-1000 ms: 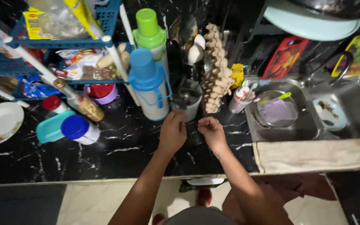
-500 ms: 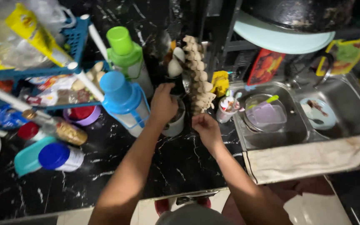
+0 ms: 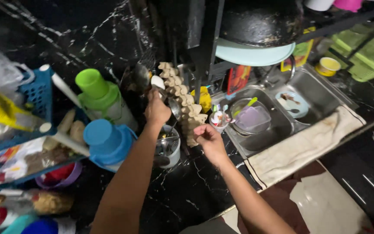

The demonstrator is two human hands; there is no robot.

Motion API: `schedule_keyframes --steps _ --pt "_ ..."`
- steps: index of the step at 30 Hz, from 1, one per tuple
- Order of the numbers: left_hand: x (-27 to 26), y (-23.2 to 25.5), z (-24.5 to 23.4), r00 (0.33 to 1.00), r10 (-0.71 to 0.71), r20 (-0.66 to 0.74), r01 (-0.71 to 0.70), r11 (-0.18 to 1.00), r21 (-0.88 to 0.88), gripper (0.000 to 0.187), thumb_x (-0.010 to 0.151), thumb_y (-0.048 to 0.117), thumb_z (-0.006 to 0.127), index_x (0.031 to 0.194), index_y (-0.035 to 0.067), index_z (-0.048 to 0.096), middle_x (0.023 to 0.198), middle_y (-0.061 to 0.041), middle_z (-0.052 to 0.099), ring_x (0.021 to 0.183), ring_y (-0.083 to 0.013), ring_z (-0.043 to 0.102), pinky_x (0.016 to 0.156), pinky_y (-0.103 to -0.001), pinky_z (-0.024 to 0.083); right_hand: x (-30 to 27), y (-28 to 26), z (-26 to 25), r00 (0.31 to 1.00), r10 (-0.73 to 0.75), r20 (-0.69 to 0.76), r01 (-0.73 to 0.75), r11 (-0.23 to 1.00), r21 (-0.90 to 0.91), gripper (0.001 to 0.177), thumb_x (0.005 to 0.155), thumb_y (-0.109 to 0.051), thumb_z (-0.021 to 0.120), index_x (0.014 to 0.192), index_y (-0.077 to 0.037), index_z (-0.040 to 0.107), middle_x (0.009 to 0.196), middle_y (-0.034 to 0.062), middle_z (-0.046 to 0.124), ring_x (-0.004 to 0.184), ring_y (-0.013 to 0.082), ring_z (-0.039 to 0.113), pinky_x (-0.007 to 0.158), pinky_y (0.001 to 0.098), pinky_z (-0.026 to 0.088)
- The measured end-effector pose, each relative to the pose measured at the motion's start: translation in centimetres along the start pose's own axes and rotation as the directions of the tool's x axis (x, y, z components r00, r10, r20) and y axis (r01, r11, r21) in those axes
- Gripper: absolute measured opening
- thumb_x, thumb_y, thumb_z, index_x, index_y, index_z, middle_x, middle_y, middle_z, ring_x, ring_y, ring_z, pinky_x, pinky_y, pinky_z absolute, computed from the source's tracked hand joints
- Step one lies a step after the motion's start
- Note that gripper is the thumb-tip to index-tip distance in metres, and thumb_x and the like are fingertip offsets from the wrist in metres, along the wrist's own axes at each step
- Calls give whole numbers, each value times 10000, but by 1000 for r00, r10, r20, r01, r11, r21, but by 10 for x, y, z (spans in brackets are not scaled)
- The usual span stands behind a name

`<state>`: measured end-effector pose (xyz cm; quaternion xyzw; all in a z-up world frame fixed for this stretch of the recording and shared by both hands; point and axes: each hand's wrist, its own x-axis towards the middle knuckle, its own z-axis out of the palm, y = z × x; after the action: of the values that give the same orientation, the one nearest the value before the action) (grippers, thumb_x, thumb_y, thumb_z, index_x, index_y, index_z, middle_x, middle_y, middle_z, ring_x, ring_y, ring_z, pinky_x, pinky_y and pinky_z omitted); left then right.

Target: The person walks to the kitchen, picks up a ladle, and places it on the dining table. The person then returns to the kitchen, retrieves another ladle, and sets it on the dining table.

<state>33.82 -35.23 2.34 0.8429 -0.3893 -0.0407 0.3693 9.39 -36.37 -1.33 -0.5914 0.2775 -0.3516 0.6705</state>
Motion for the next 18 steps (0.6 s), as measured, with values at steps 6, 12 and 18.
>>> schedule_keyframes --steps 6,12,18 --pt "17 4 0 988 -113 105 104 990 95 748 817 42 666 1494 115 356 1654 -125 232 1314 -452 502 1037 -520 453 -7 7 -1 999 8 -46 -11 998 -66 233 859 72 627 1057 -41 675 942 -3 670 854 91 618 802 239 501" --pt "25 3 2 968 -183 174 143 965 218 664 880 63 657 1489 160 413 1596 -141 358 1269 -422 592 1043 -513 488 -7 12 -2 999 -20 -32 21 999 36 220 868 83 626 1056 -25 662 959 6 662 880 97 620 821 246 514" --pt "33 -4 1 987 -114 110 81 960 267 789 800 76 714 1499 138 353 1520 -202 369 1156 -439 617 910 -510 534 -5 13 -4 999 -10 -37 12 999 50 216 863 97 629 1040 -20 666 960 6 668 880 103 626 825 249 519"
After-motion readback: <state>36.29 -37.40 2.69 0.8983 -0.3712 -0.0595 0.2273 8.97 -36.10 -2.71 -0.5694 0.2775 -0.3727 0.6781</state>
